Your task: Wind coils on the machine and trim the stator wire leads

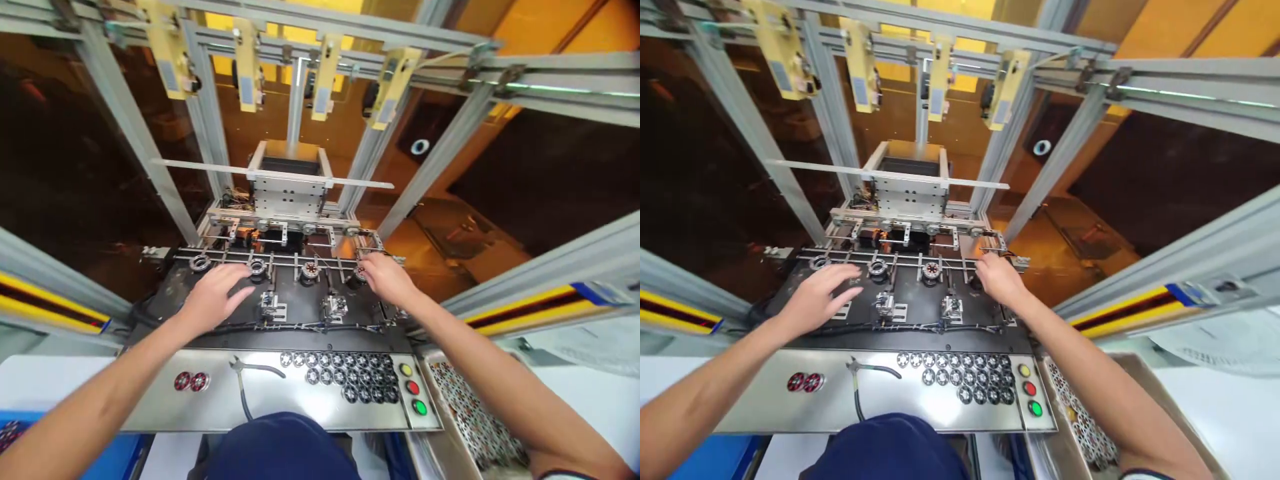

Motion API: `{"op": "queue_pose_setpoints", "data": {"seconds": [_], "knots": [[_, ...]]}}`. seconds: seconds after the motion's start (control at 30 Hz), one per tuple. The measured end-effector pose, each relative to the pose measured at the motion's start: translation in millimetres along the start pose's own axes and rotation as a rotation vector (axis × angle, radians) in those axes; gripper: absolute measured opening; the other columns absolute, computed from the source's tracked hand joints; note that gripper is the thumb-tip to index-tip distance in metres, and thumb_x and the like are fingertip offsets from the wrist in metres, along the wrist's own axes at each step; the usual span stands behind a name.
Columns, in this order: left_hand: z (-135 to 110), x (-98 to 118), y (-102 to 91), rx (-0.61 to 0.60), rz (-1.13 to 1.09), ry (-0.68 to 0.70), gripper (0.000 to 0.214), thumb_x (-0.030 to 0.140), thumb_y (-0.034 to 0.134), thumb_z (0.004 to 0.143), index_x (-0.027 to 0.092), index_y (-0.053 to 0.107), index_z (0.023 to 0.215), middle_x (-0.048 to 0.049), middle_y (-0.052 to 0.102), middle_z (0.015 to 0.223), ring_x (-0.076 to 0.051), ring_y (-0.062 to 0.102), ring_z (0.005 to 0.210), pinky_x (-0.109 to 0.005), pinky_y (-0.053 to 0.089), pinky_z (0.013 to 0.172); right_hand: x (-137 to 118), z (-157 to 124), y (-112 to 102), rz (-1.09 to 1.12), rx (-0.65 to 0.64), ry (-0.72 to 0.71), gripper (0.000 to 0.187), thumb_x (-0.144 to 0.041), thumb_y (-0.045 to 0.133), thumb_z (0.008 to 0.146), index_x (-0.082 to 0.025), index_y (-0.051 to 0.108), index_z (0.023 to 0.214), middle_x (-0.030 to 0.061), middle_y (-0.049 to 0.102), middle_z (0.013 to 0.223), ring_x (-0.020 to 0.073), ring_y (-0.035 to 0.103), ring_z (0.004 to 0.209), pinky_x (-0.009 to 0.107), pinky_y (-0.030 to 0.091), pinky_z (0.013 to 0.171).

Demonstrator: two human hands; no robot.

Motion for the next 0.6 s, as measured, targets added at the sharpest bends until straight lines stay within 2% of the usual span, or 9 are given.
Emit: {"op": "queue_pose_setpoints", "data": {"seconds": [0.1, 0.13, 0.2, 0.27, 0.33, 0.43, 0.6], "knots": [[100.3, 21.1, 48.7, -0.161, 0.006, 0.174, 0.029, 0.037, 0.059, 0.095, 0.02, 0.066, 0.118, -0.0125, 0.066, 0.129, -0.029, 0.058, 0.124, -0.049, 0.047, 0.107, 52.2, 8.3, 12.5, -0.052, -0.086, 0.143, 0.026, -0.031, 0.062, 0.097, -0.014, 0.064, 0.117, 0.0109, 0.065, 0.121, 0.0242, 0.064, 0.109, 0.046, 0.055, 0.095], [123.6, 26.6, 68.4, -0.208, 0.019, 0.217, 0.029, 0.035, 0.062, 0.093, 0.019, 0.066, 0.117, -0.0127, 0.064, 0.132, -0.029, 0.058, 0.124, -0.05, 0.048, 0.105, 61.4, 9.8, 19.3, -0.053, -0.116, 0.163, 0.028, -0.033, 0.063, 0.097, -0.015, 0.063, 0.118, 0.0095, 0.065, 0.121, 0.0229, 0.065, 0.107, 0.045, 0.056, 0.093], [154.6, 34.9, 105.5, -0.282, 0.05, 0.289, 0.033, 0.035, 0.064, 0.093, 0.017, 0.063, 0.121, -0.0115, 0.061, 0.133, -0.028, 0.06, 0.121, -0.052, 0.051, 0.101, 71.4, 11.3, 34.1, -0.037, -0.168, 0.175, 0.029, -0.034, 0.063, 0.097, -0.016, 0.063, 0.119, 0.0093, 0.065, 0.121, 0.0217, 0.066, 0.104, 0.043, 0.057, 0.09], [168.9, 38.9, 133.8, -0.333, 0.074, 0.354, 0.036, 0.035, 0.064, 0.094, 0.018, 0.061, 0.125, -0.0111, 0.06, 0.134, -0.027, 0.061, 0.118, -0.052, 0.052, 0.098, 75.2, 11.9, 48.2, -0.013, -0.193, 0.172, 0.028, -0.034, 0.062, 0.097, -0.017, 0.063, 0.119, 0.0093, 0.065, 0.123, 0.0219, 0.065, 0.106, 0.043, 0.057, 0.091], [173.4, 38.4, 151.6, -0.37, 0.085, 0.405, 0.037, 0.035, 0.063, 0.094, 0.018, 0.06, 0.126, -0.0113, 0.06, 0.135, -0.027, 0.061, 0.117, -0.051, 0.053, 0.098, 77.0, 12.7, 60.8, 0.01, -0.19, 0.166, 0.029, -0.034, 0.062, 0.097, -0.017, 0.063, 0.121, 0.0097, 0.063, 0.127, 0.0233, 0.064, 0.111, 0.045, 0.055, 0.094], [173.9, 30.9, 164.1, -0.413, 0.084, 0.442, 0.037, 0.035, 0.063, 0.094, 0.019, 0.06, 0.127, -0.0113, 0.059, 0.135, -0.027, 0.061, 0.118, -0.051, 0.052, 0.098, 80.3, 13.9, 77.7, 0.049, -0.178, 0.153, 0.031, -0.035, 0.063, 0.097, -0.018, 0.062, 0.123, 0.0102, 0.06, 0.132, 0.0254, 0.061, 0.116, 0.048, 0.053, 0.098], [169.7, 18.2, 173.9, -0.47, 0.081, 0.447, 0.037, 0.035, 0.063, 0.094, 0.019, 0.06, 0.127, -0.0116, 0.057, 0.139, -0.028, 0.059, 0.122, -0.053, 0.051, 0.101, 88.3, 15.8, 101.1, 0.107, -0.189, 0.124, 0.03, -0.035, 0.062, 0.097, -0.018, 0.063, 0.122, 0.0101, 0.06, 0.133, 0.0253, 0.06, 0.117, 0.048, 0.052, 0.099]]}}
Point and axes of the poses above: each hand's wrist, its own z-axis towards the middle knuckle, its own y-axis out of the palm, x = y × z, the point moved 4 cm from there along z, towards the middle knuckle
